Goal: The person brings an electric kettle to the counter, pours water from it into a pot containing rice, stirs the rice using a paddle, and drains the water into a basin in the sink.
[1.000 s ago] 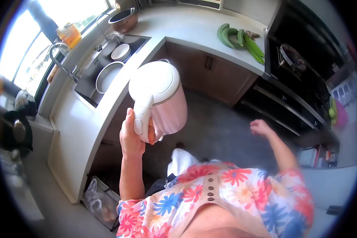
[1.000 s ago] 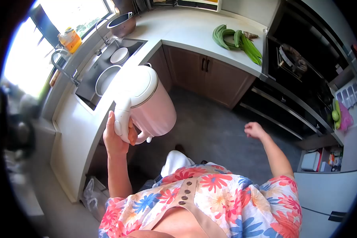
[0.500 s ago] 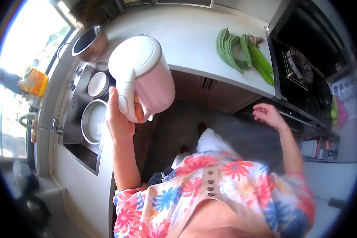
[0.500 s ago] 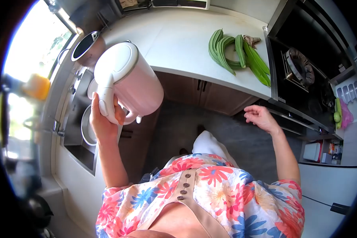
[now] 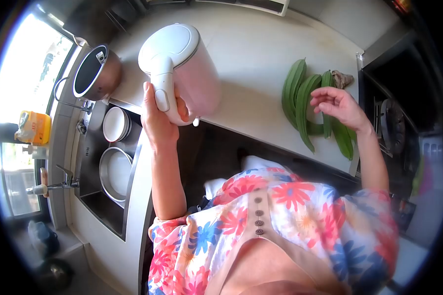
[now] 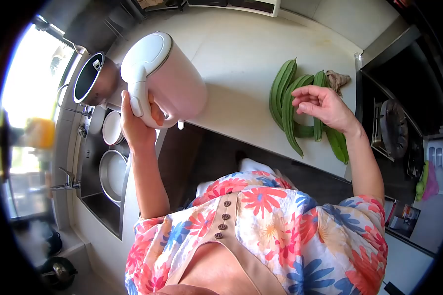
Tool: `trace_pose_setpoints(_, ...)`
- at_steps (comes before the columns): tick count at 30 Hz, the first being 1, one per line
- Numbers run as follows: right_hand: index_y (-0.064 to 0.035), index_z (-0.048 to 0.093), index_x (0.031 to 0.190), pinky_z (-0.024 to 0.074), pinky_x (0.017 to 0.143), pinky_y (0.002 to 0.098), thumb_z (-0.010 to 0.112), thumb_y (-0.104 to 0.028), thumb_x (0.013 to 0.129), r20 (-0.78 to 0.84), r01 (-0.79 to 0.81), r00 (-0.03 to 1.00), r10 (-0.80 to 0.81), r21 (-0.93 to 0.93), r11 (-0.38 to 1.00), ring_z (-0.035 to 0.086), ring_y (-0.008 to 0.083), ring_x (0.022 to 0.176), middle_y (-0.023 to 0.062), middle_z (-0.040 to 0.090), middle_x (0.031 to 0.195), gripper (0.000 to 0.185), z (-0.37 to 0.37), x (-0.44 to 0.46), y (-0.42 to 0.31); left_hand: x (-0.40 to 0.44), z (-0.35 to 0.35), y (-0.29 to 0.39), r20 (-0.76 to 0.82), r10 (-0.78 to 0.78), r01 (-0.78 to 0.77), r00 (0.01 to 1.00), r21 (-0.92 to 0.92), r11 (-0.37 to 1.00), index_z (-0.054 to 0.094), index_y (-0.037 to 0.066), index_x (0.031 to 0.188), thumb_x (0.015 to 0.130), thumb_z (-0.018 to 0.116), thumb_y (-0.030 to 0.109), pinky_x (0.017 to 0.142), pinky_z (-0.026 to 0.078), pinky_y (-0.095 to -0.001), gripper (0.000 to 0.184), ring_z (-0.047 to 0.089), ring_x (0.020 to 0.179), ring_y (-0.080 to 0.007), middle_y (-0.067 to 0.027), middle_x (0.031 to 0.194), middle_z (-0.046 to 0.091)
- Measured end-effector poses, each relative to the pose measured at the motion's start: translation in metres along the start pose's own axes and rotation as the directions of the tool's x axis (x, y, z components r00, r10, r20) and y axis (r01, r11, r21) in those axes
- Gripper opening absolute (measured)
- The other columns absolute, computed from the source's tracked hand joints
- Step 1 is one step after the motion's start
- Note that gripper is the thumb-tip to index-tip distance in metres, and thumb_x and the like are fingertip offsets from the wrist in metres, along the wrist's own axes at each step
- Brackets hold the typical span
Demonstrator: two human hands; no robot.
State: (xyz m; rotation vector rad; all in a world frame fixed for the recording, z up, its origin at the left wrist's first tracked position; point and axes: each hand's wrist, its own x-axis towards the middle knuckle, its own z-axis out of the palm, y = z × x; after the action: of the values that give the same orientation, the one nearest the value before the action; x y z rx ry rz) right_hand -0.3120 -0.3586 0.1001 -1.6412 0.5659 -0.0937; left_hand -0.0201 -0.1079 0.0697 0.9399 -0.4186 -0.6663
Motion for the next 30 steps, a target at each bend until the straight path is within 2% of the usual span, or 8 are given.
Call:
trace_pose_setpoints(9, 0.0022, 0.052, 0.113, 0.0472, 0.079, 0.0243, 0.056, -0.005, 0.084, 0.028, -0.081, 0.996, 0.082, -0.055, 0.995, 0.058, 0.011, 0.085, 0.0066, 0.059, 0.097, 0.03, -0.025, 0.054, -0.002, 0.044, 0.018, -0.028, -0.176, -0.024, 0.027, 0.984, 0.01, 1.0, 0.052, 0.001, 0.083, 0.093, 0.029, 0.044, 0.041, 0.038, -0.0287, 0.05, 0.045, 0.041, -0.0185, -0.0094, 0.048, 0.047)
trace_pose_setpoints(15, 0.0023, 0.052, 0.112, 0.0474, 0.08, 0.0254, 0.057, -0.003, 0.083, 0.054, -0.101, 0.993, 0.107, -0.097, 0.99, 0.057, 0.0126, 0.086, 0.0076, 0.059, 0.097, 0.03, -0.018, 0.079, -0.019, 0.061, 0.022, -0.042, -0.195, 0.011, 0.014, 0.981, 0.128, 0.992, 0.053, 0.0, 0.076, 0.092, 0.031, 0.048, 0.041, 0.039, -0.029, 0.055, 0.047, 0.041, -0.019, -0.0108, 0.05, 0.05)
trace_pose_setpoints(19, 0.003, 0.052, 0.111, 0.0475, 0.081, 0.0258, 0.057, -0.002, 0.082, 0.046, -0.09, 0.994, 0.096, -0.122, 0.988, 0.057, 0.0135, 0.087, 0.0083, 0.059, 0.097, 0.03, -0.006, 0.099, -0.036, 0.067, 0.022, -0.052, -0.119, -0.009, 0.023, 0.993, 0.117, 0.993, 0.055, 0.0, 0.078, 0.092, 0.029, 0.052, 0.045, 0.04, -0.0272, 0.059, 0.049, 0.044, -0.017, -0.0092, 0.051, 0.051)
trace_pose_setpoints(24, 0.0029, 0.053, 0.111, 0.0463, 0.081, 0.0263, 0.057, -0.002, 0.082, 0.024, -0.04, 0.999, 0.045, -0.179, 0.983, 0.057, 0.0139, 0.087, 0.0082, 0.059, 0.097, 0.03, 0.016, 0.136, -0.083, 0.07, 0.023, -0.066, 0.055, -0.076, 0.081, 0.996, -0.094, 0.992, 0.055, 0.001, 0.085, 0.093, 0.035, 0.047, 0.054, 0.043, -0.0261, 0.051, 0.053, 0.055, -0.0138, -0.0083, 0.063, 0.055)
trace_pose_setpoints(25, 0.0027, 0.052, 0.112, 0.046, 0.08, 0.0257, 0.056, -0.003, 0.083, 0.043, 0.034, 0.999, -0.025, -0.24, 0.97, 0.057, 0.0137, 0.085, 0.008, 0.06, 0.097, 0.029, 0.026, 0.148, -0.1, 0.073, 0.021, -0.066, 0.104, -0.07, 0.077, 0.992, -0.062, 0.995, 0.056, 0.0, 0.085, 0.093, 0.035, 0.046, 0.058, 0.044, -0.0272, 0.051, 0.053, 0.06, -0.0146, -0.0069, 0.067, 0.055)
trace_pose_setpoints(26, 0.0025, 0.053, 0.112, 0.046, 0.08, 0.0253, 0.055, -0.003, 0.084, 0.07, 0.1, 0.994, -0.084, -0.266, 0.959, 0.057, 0.0133, 0.085, 0.0078, 0.06, 0.096, 0.028, 0.04, 0.16, -0.122, 0.074, 0.011, -0.063, 0.203, -0.1, 0.071, 0.974, 0.144, 0.987, 0.057, -0.002, 0.089, 0.093, 0.038, 0.044, 0.062, 0.045, -0.0295, 0.051, 0.056, 0.065, -0.0168, -0.0087, 0.072, 0.058)
trace_pose_setpoints(27, 0.0022, 0.053, 0.112, 0.0459, 0.079, 0.0248, 0.054, -0.004, 0.085, 0.1, 0.165, 0.985, -0.142, -0.289, 0.943, 0.057, 0.0129, 0.084, 0.0076, 0.059, 0.096, 0.028, 0.058, 0.174, -0.145, 0.076, 0.002, -0.05, 0.288, -0.15, 0.044, 0.946, 0.345, 0.937, 0.058, -0.005, 0.093, 0.093, 0.04, 0.043, 0.067, 0.047, -0.0318, 0.051, 0.058, 0.07, -0.019, -0.0105, 0.078, 0.061)
trace_pose_setpoints(30, 0.0017, 0.053, 0.112, 0.046, 0.078, 0.0242, 0.053, -0.005, 0.086, 0.278, 0.391, 0.912, -0.302, -0.364, 0.845, 0.056, 0.0123, 0.084, 0.0072, 0.059, 0.095, 0.027, 0.121, 0.219, -0.204, 0.066, -0.04, -0.02, 0.393, -0.145, -0.158, 0.908, 0.643, 0.749, 0.057, -0.006, 0.105, 0.09, 0.047, 0.04, 0.078, 0.047, -0.0346, 0.05, 0.061, 0.085, -0.0232, -0.0152, 0.093, 0.064)
